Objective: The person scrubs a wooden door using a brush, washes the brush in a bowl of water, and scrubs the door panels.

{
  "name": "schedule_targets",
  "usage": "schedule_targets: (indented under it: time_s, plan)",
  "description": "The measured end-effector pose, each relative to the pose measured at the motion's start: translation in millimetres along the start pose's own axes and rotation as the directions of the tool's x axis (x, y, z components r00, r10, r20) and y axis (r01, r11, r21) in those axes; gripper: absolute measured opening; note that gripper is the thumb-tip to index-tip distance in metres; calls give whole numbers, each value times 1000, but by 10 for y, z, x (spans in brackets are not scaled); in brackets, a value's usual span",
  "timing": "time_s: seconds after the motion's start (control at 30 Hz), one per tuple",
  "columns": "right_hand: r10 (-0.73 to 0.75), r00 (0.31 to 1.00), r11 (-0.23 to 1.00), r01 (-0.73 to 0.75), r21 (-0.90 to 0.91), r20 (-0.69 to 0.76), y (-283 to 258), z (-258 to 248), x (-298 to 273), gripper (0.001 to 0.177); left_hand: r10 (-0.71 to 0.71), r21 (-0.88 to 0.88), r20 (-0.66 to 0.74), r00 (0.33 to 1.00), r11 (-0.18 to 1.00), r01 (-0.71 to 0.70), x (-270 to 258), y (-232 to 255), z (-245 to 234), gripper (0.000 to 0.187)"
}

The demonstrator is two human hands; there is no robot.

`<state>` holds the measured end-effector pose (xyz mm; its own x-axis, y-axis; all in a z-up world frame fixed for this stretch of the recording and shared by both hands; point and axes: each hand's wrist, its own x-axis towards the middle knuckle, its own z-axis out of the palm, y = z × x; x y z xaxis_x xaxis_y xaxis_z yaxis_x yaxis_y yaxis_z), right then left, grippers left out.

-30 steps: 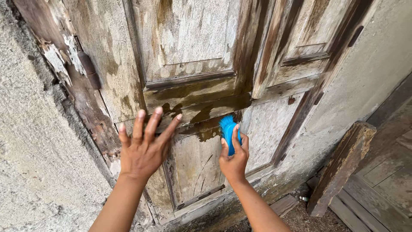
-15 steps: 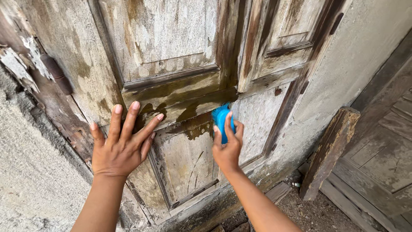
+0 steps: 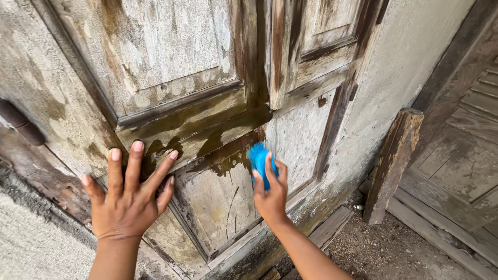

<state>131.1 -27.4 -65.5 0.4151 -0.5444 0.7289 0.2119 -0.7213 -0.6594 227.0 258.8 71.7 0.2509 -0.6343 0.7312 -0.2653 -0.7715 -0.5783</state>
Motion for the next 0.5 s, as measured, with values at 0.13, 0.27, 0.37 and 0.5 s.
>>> schedule_targets:
  time_s: [0.13,0.27,0.37,0.5]
  plan:
    - [-103,988,992,94,-79,-118,-97,103,93,62,-5,23,15,1000,1000,5,-36,26,5,66]
    - [229,972,973,-230,20,51,139,62,-440,61,17,-96,28,999,995,-14,-31,27,-3,68]
    - [206,973,974,-194,-116,103,273,-61,-643,61,78,87,-14,997,993,-77,-30,31,-38,65]
    - [153,988,987,-154,-43,-10,77,-60,-345,59,94,56,13,995,994,-95,2,40,-67,66]
